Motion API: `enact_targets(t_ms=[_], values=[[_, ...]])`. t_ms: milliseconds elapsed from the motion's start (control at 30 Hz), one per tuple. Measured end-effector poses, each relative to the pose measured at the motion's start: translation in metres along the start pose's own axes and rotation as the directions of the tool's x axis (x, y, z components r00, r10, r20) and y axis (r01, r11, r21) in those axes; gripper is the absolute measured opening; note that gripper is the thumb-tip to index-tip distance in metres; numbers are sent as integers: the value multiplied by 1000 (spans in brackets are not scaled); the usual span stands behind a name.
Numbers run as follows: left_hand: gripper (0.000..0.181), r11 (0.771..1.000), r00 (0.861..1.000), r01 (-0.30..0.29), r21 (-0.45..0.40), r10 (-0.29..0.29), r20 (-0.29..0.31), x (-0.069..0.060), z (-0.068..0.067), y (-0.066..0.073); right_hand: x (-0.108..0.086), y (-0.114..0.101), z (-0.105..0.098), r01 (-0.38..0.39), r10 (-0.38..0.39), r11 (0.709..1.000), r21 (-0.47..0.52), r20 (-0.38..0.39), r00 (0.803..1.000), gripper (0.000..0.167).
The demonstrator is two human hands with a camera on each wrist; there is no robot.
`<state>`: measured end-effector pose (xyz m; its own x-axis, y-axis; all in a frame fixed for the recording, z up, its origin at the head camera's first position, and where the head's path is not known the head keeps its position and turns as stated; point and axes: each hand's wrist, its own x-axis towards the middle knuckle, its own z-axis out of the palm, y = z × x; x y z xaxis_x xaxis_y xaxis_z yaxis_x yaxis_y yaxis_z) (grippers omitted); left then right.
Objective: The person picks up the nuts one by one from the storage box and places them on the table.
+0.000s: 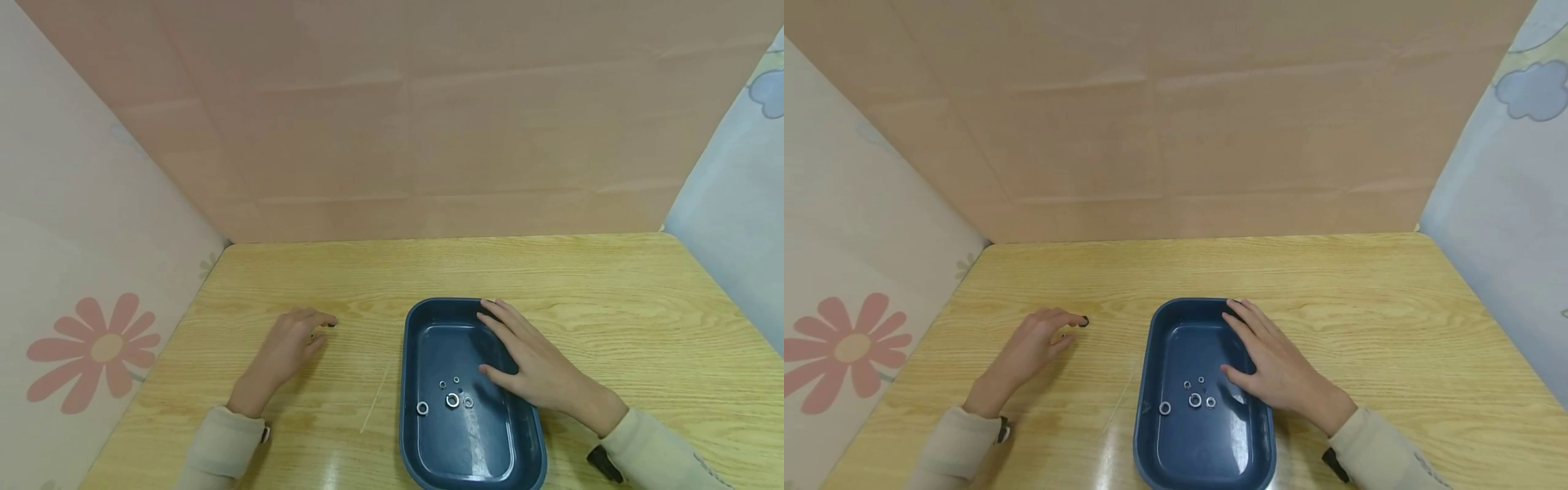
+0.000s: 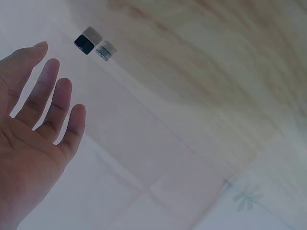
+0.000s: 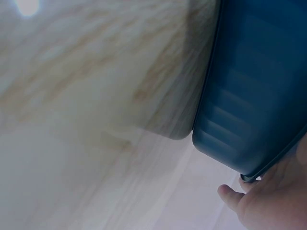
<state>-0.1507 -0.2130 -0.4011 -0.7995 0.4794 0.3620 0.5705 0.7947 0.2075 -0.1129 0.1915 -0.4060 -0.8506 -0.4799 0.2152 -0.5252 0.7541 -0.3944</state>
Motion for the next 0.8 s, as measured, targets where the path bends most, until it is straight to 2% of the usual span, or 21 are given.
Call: enact_targets(t_ms=[233, 400, 600, 800], values=[[36, 1000, 1000, -11, 9, 11, 2, 2, -1, 8, -1, -1, 0, -1, 1, 1000, 0, 0, 1000, 76], [36, 999, 999, -40, 22, 40, -16, 3, -1, 15, -1, -1, 0, -3, 3, 1000, -1, 0, 1000, 76], [34, 995, 996, -78, 61, 80, -25, 8, -2, 26, -1, 0, 0, 0, 0, 1000, -4, 1, 1000, 76], [33, 994, 996, -86, 64, 87, -20, 12, -4, 38, -1, 0, 0, 3, -3, 1000, -9, -1, 1000, 76]])
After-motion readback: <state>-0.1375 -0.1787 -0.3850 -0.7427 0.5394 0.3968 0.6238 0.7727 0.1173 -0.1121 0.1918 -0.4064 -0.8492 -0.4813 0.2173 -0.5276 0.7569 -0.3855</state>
